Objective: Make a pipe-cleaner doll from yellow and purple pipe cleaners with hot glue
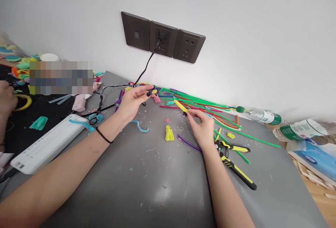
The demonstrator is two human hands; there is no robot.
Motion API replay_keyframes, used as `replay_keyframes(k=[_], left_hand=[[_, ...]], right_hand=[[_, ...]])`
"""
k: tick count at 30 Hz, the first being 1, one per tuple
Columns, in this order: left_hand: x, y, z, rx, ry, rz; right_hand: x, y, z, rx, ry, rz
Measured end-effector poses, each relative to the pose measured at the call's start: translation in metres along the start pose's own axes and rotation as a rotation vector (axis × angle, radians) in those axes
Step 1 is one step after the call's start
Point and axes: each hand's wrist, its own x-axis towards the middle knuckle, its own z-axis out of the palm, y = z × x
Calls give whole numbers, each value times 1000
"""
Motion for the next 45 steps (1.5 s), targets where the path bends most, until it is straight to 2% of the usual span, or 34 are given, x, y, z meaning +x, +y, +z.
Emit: replay_keyframes(k=[10, 18, 28, 45], left_hand=[[-3, 0, 2, 11, -48, -27], [-2, -2, -1, -25, -52, -26], [-5, 3, 1, 15, -130, -126], [-7, 5, 5, -59, -101, -107]], right_hand=[[1, 0, -1, -19, -34, -18], [2, 2, 1, -20, -13, -20], [2, -1, 0, -9, -24, -17], [2, -1, 0, -12, -19, -18]])
